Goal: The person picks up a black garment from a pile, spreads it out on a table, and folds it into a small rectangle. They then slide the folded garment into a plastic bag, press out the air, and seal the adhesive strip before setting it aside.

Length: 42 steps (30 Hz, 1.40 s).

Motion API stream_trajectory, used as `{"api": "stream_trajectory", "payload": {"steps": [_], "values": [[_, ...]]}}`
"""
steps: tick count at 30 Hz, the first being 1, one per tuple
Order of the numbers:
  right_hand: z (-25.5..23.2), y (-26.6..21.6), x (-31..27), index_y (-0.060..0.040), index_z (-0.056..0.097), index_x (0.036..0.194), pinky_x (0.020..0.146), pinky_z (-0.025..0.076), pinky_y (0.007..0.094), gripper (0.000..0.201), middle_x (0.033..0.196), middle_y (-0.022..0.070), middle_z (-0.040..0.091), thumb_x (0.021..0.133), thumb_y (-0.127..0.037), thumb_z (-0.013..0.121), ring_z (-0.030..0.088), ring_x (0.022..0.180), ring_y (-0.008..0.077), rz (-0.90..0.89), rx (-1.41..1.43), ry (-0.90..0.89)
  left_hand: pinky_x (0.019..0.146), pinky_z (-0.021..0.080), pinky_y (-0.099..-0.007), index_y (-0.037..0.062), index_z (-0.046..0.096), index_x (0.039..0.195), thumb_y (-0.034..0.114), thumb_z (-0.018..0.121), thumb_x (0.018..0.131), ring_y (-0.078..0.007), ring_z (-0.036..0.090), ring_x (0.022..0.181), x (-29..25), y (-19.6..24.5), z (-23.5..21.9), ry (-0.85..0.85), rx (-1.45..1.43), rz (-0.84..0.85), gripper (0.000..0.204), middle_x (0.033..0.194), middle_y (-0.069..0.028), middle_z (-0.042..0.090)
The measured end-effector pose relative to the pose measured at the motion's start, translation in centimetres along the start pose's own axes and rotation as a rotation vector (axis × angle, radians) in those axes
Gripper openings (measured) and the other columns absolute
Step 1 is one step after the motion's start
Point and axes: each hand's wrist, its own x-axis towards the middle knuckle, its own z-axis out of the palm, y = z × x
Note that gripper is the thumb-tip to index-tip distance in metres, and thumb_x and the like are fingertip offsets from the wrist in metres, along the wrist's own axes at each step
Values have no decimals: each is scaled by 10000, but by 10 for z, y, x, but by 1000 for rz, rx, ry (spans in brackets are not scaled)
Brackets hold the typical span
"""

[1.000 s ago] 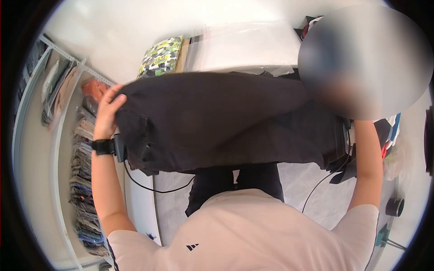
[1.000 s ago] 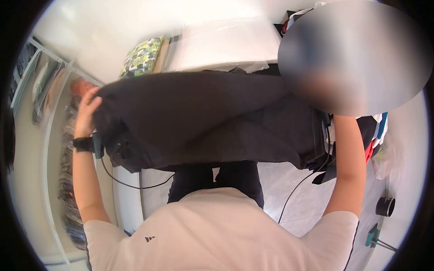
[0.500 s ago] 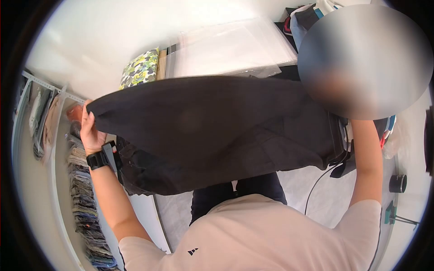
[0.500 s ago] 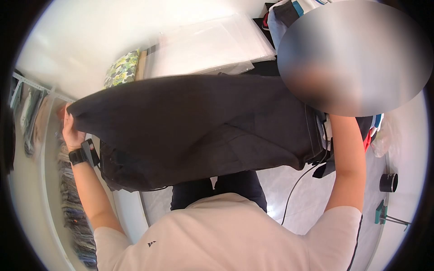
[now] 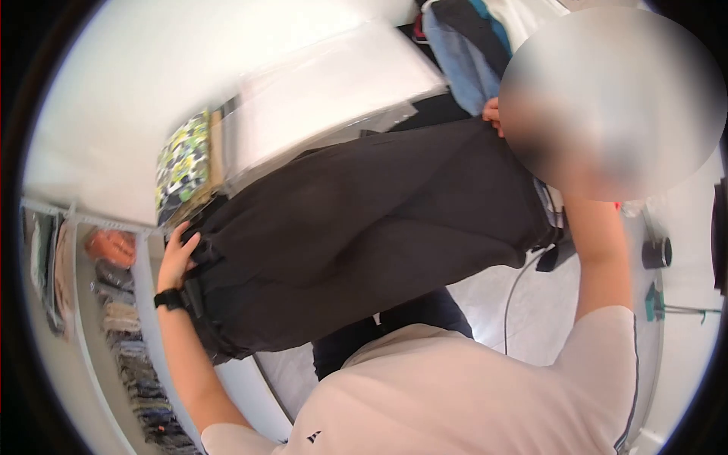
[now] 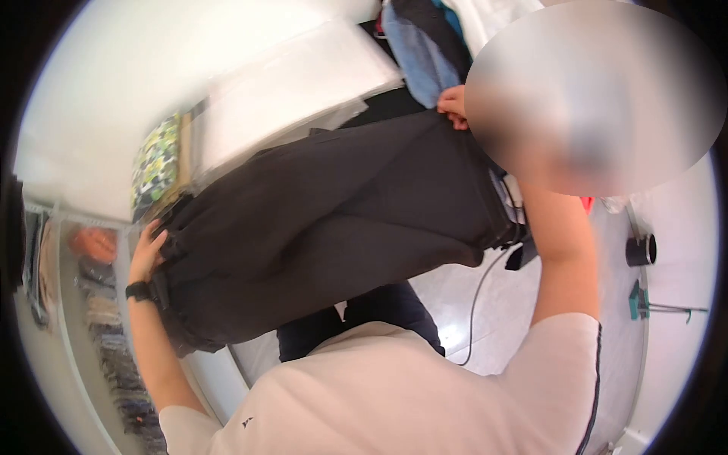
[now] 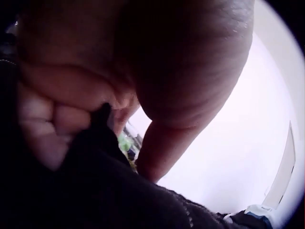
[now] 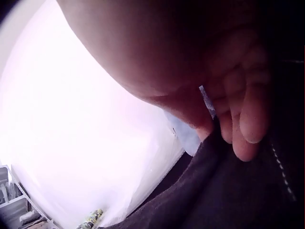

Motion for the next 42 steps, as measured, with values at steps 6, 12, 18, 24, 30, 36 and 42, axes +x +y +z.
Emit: {"api": "stream_trajectory", "payload": {"steps": [6, 12, 18, 24, 30, 36, 42], "values": [[-8, -12, -19, -82, 514, 962, 496, 434, 225, 179, 709, 15, 531, 940, -184, 369, 522, 556, 103, -13, 346, 176, 805, 533, -270, 66, 428, 1338, 44, 572, 878, -147, 603, 952, -32, 30, -4, -84, -619, 246, 483, 1203, -100, 543], [-9, -14, -32, -56, 580, 959, 498, 421, 220, 166, 748, 13, 556, 903, -183, 490, 508, 565, 90, -96, 164, 334, 685, 502, -222, 67, 518, 1250, 91, 602, 864, -117, 591, 952, -11, -13, -27, 36, -130, -55, 395, 1146, -89, 567], [4, -39, -59, -40, 605, 996, 603, 471, 259, 239, 849, 28, 619, 872, -243, 586, 575, 681, 112, -202, -132, 265, 1056, 280, -343, 59, 528, 1254, 132, 567, 887, -249, 416, 1237, -20, -23, -20, 119, 130, 341, 376, 1292, -129, 499], [48, -90, -126, -28, 578, 1041, 820, 429, 259, 176, 994, 33, 606, 869, -66, 565, 554, 922, 134, -436, -113, 166, 1103, 201, -411, 104, 587, 1202, 218, 566, 894, -333, 242, 1370, -36, -46, -11, -82, 794, 437, 329, 1374, -224, 413], [125, -132, -193, -21, 585, 1012, 930, 414, 349, 266, 1097, 131, 581, 753, -26, 648, 544, 1062, 303, -723, -296, 72, 987, 362, -338, 58, 590, 1166, 116, 589, 854, -245, 454, 1195, -62, -62, -49, 263, 134, 447, 317, 1251, -161, 520], [231, -171, -184, -31, 561, 1077, 805, 487, 360, 328, 1134, 146, 553, 770, -79, 665, 579, 978, 309, -729, -186, -58, 792, 464, -265, 74, 579, 1189, 122, 662, 798, -141, 568, 827, -47, -70, -33, 191, 178, 414, 403, 948, -67, 619], [301, -180, -146, -78, 560, 1132, 791, 515, 382, 398, 1240, 146, 516, 742, -47, 634, 609, 943, 334, -616, -489, 352, 798, 457, -256, 59, 578, 1212, 68, 617, 816, -143, 575, 885, 14, -66, -12, 40, 67, 324, 398, 1021, -53, 638]]}}
